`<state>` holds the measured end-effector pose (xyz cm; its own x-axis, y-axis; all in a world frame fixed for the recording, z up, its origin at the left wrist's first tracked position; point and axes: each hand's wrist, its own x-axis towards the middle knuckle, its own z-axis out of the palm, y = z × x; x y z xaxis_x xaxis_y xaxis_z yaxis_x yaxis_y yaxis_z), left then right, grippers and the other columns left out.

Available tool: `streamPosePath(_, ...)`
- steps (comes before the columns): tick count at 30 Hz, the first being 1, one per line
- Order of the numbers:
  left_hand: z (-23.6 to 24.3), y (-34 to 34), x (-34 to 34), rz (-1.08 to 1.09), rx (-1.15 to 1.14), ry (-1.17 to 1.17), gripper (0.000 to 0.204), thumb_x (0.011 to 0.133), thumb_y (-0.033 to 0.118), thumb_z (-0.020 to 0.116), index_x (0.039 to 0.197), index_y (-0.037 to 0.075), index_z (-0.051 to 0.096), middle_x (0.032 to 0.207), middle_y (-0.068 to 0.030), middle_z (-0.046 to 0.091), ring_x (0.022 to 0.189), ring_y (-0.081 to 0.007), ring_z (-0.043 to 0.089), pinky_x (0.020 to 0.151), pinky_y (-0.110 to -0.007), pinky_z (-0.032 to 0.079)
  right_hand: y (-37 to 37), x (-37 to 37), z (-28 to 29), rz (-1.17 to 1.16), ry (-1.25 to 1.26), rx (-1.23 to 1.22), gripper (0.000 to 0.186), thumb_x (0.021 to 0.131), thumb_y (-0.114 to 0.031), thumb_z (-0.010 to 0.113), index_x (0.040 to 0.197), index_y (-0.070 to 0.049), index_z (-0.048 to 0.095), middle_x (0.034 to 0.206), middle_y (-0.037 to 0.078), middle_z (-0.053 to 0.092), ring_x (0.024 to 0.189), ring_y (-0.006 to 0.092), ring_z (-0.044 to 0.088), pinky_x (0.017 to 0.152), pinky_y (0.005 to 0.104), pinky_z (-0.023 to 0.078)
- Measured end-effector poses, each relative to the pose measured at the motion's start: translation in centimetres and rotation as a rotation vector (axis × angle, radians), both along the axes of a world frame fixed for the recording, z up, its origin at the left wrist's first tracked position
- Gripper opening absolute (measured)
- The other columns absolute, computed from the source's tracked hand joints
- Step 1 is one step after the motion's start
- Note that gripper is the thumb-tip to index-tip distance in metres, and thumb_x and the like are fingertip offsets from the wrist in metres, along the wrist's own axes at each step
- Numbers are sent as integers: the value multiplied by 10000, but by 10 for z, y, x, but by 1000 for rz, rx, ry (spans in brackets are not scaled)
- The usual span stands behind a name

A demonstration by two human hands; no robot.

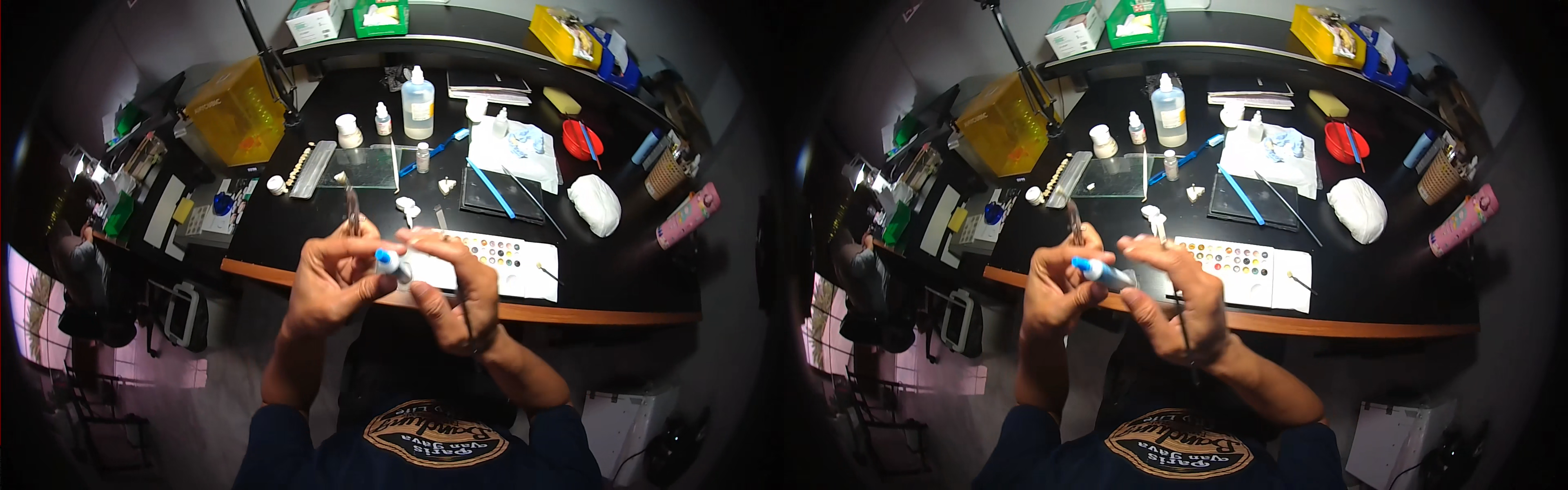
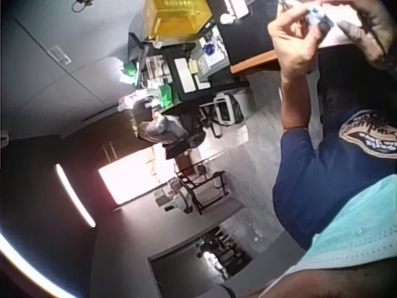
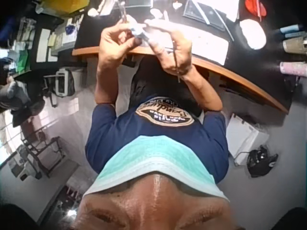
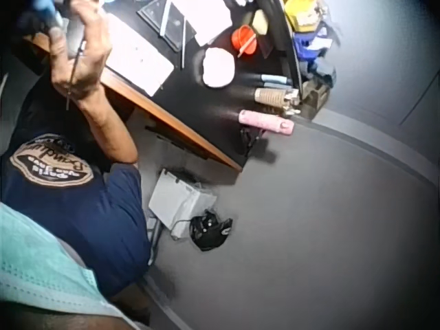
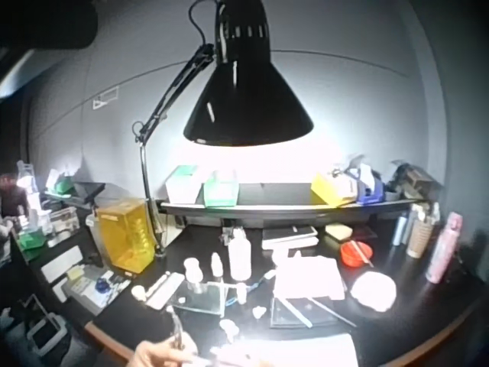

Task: Applying stain and characterization to a dental prosthesis using a fine brush.

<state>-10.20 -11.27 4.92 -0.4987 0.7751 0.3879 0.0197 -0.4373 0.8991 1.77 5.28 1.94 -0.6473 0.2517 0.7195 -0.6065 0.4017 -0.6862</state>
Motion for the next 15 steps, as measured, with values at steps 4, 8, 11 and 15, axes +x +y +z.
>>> streamPosePath(4,-28,-7,14,29,16,-98,352,843,1,823,1174,-53,716,1080,-52,533,988,-114,603,868,-236,531,-29,12,-6,32,-79,-226,241,892,-57,772,1109,19,698,941,146,750,835,203,742,726,298,568)
streamPosePath(8,-29,-23,23,165,56,-61,394,886,19,763,1258,-68,669,1079,-79,517,882,-122,552,785,-227,462,-35,10,-22,10,11,-217,227,864,-61,799,1059,15,710,885,138,741,728,179,711,636,278,533)
streamPosePath(11,-27,-41,15,248,36,93,328,942,83,705,1235,-64,693,1030,-55,512,810,-89,465,714,-212,354,-40,11,-23,57,-19,-211,220,839,-56,816,1023,11,717,835,125,727,656,167,667,578,281,492)
streamPosePath(15,-21,-37,15,316,-75,63,248,977,34,652,1197,-59,719,935,-15,511,818,-71,466,708,-213,372,-37,13,-22,22,-4,-148,165,819,-23,815,945,10,713,746,94,679,616,133,607,550,267,446)
